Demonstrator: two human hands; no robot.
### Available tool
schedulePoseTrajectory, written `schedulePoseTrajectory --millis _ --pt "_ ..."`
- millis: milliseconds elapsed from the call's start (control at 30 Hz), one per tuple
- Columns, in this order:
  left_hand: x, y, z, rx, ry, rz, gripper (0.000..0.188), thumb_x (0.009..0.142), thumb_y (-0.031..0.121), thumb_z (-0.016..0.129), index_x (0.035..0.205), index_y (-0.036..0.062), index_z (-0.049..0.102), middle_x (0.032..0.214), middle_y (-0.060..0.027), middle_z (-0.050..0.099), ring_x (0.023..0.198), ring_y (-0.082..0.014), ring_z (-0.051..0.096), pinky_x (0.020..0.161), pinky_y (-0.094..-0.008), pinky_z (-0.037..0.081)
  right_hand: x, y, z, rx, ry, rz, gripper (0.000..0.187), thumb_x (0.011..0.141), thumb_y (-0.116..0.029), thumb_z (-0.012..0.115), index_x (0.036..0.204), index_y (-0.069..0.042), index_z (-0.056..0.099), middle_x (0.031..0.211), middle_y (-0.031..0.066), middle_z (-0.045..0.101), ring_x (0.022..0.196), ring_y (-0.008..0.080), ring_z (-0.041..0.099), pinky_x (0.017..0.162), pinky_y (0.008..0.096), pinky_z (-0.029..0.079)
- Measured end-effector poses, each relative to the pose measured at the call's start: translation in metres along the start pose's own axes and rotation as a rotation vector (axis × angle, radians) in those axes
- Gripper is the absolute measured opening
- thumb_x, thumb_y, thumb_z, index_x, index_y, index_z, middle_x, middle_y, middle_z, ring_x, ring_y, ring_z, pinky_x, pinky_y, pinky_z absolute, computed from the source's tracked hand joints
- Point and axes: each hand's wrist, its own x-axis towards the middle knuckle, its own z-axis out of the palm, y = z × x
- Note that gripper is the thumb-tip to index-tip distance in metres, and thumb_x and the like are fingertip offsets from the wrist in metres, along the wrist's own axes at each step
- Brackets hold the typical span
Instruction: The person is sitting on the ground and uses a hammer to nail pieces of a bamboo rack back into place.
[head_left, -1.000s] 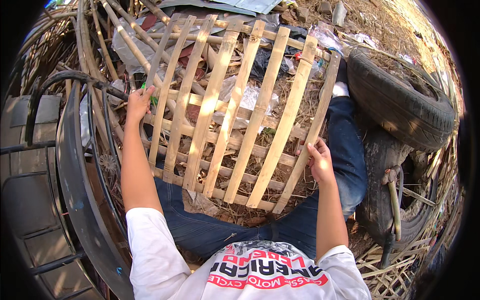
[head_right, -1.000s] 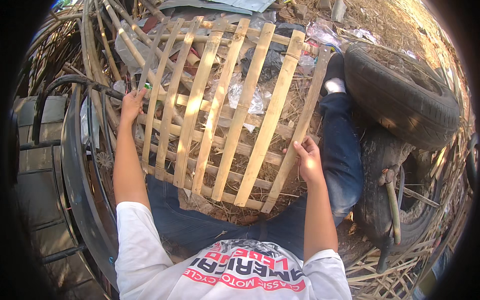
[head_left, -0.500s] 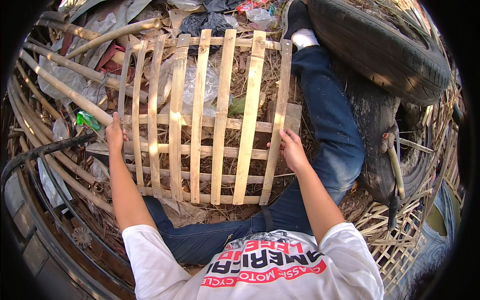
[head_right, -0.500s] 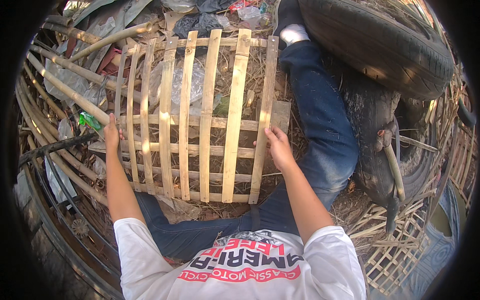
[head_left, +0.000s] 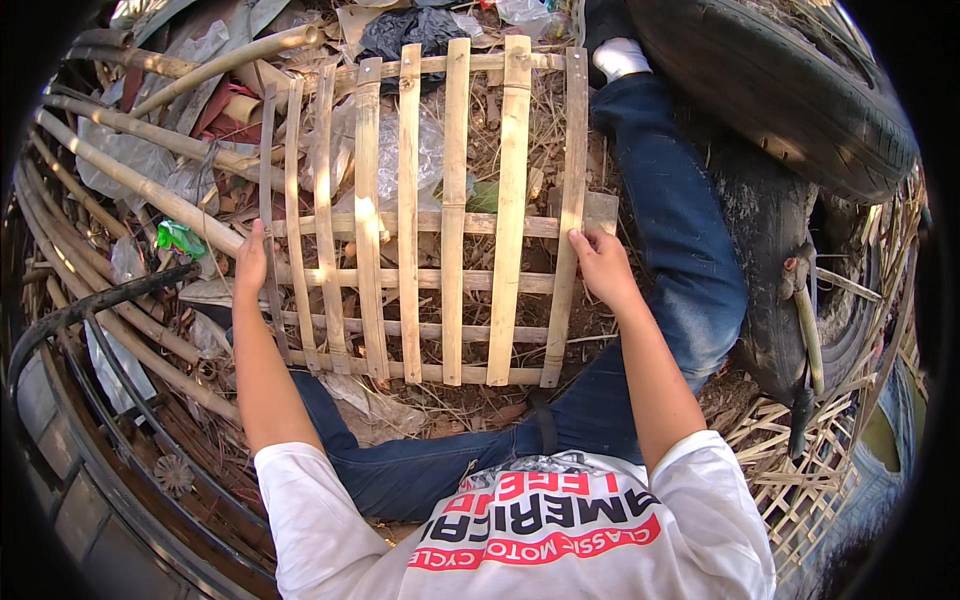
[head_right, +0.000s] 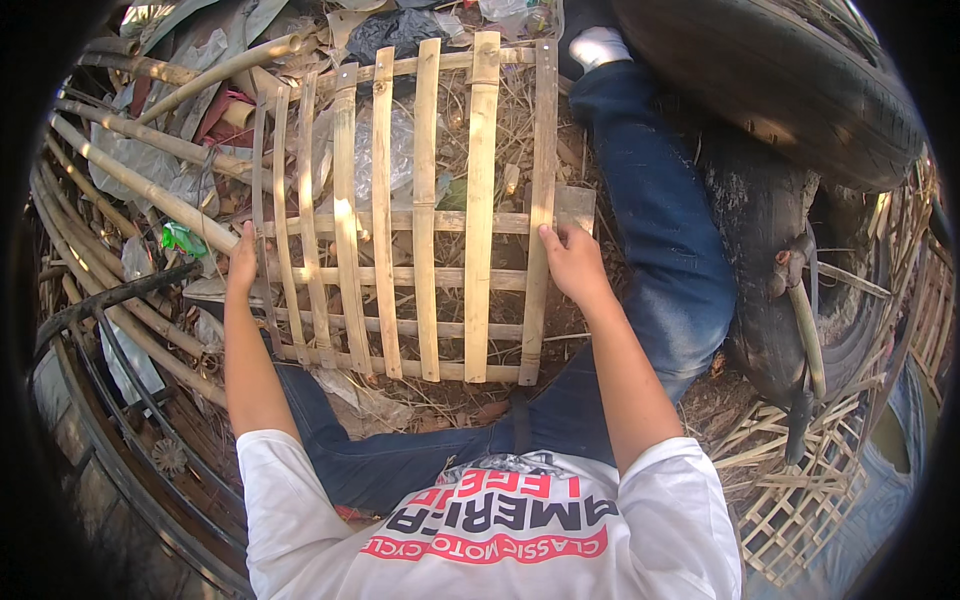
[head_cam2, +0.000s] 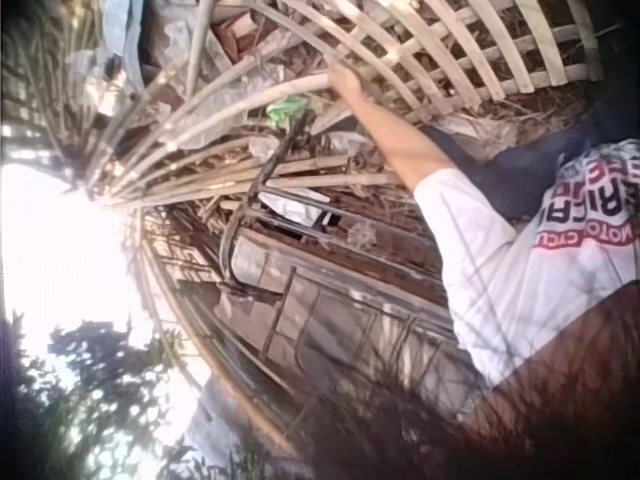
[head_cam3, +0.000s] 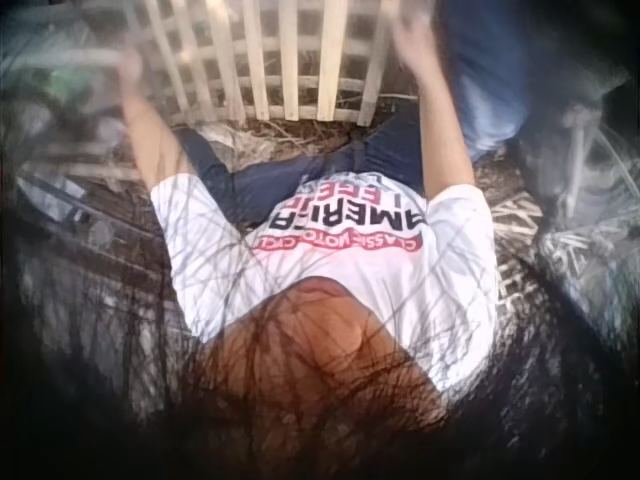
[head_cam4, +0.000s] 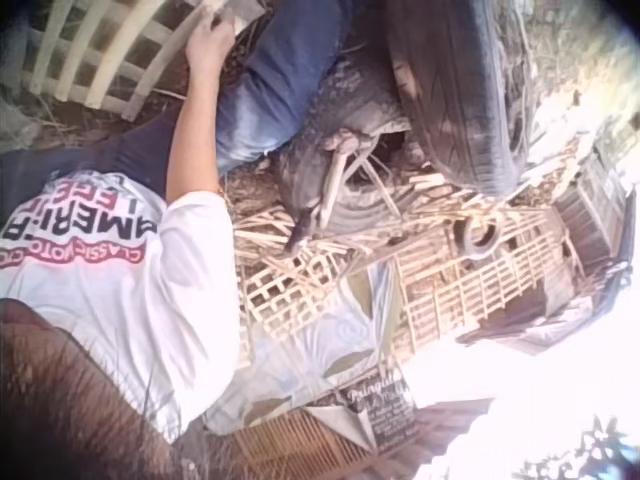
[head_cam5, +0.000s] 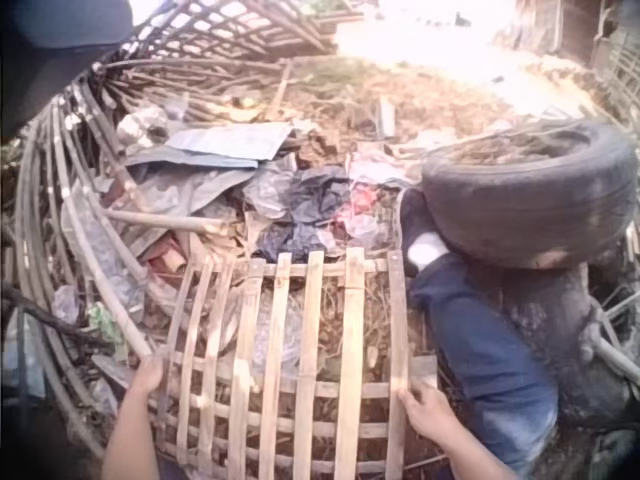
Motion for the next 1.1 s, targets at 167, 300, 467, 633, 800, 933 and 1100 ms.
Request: schedulePoseTrajectory --millis 167,300,467,633,800,933,1100 --pt "-0.008 -0.011 0.012 -0.055 0.097 0.183 0.056 0.101 0.047 0.051 0.122 -0.0046 0.061 0.116 -0.0184 0.066 0.105 -0.0268 0.062 0.096 -0.0357 0.045 0.008 -0.003 -0.01 -0.071 -0.067 0.014 0.05 0.096 -0.039 0.057 0.108 0.008 0.068 0.097 0.0271 0.07 0.093 0.0383 0.069 0.084 0.0413 0.051" --pt "-0.053 0.039 0.022 -0.122 0.264 0.255 0.06 0.098 0.043 0.059 0.135 -0.0034 0.049 0.117 -0.0233 0.065 0.11 -0.0302 0.063 0.097 -0.0379 0.046 0.014 0.008 -0.016 -0.054 -0.113 -0.004 0.047 0.097 -0.036 0.057 0.107 0.009 0.068 0.088 0.0224 0.071 0.082 0.0317 0.07 0.08 0.0402 0.052" --pt "-0.089 0.021 0.029 -0.005 0.32 0.178 0.065 0.093 0.041 0.066 0.136 -0.0047 0.047 0.13 -0.0287 0.056 0.123 -0.0364 0.055 0.104 -0.042 0.041 0.01 -0.015 -0.019 0.019 -0.191 0.102 0.049 0.1 -0.036 0.055 0.099 0.011 0.066 0.078 0.0168 0.07 0.062 0.0224 0.069 0.053 0.0336 0.054" --pt "-0.131 -0.03 0.027 0.094 0.495 -0.007 0.067 0.091 0.037 0.068 0.137 -0.0058 0.044 0.132 -0.031 0.052 0.124 -0.041 0.052 0.105 -0.0444 0.04 0.016 -0.026 -0.03 -0.026 -0.241 0.12 0.048 0.098 -0.036 0.058 0.091 0.011 0.066 0.067 0.0162 0.068 0.056 0.0228 0.069 0.051 0.0325 0.054" --pt "-0.157 -0.077 0.038 -0.027 0.419 -0.098 0.063 0.094 0.034 0.065 0.138 -0.0045 0.043 0.13 -0.028 0.054 0.121 -0.039 0.054 0.103 -0.0436 0.042 0.02 -0.021 -0.038 -0.056 -0.191 0.118 0.045 0.096 -0.036 0.063 0.079 0.005 0.064 0.065 0.0145 0.068 0.053 0.0212 0.067 0.049 0.0315 0.052" --pt "-0.179 -0.073 0.053 -0.016 0.424 -0.083 0.06 0.096 0.033 0.062 0.139 -0.0046 0.044 0.135 -0.0263 0.054 0.127 -0.0366 0.052 0.105 -0.0432 0.04 0.024 0.008 -0.033 -0.101 -0.058 -0.047 0.042 0.093 -0.037 0.066 0.077 0.002 0.063 0.063 0.0124 0.068 0.055 0.0192 0.067 0.052 0.0329 0.051" --pt "-0.183 -0.076 0.046 -0.096 0.4 -0.122 0.062 0.096 0.035 0.061 0.141 -0.0039 0.044 0.143 -0.0259 0.047 0.134 -0.0394 0.045 0.11 -0.0456 0.037 0.016 0.01 -0.024 -0.071 0.033 -0.031 0.04 0.09 -0.039 0.068 0.081 0.0 0.064 0.063 0.0102 0.068 0.058 0.0192 0.068 0.059 0.0336 0.052"
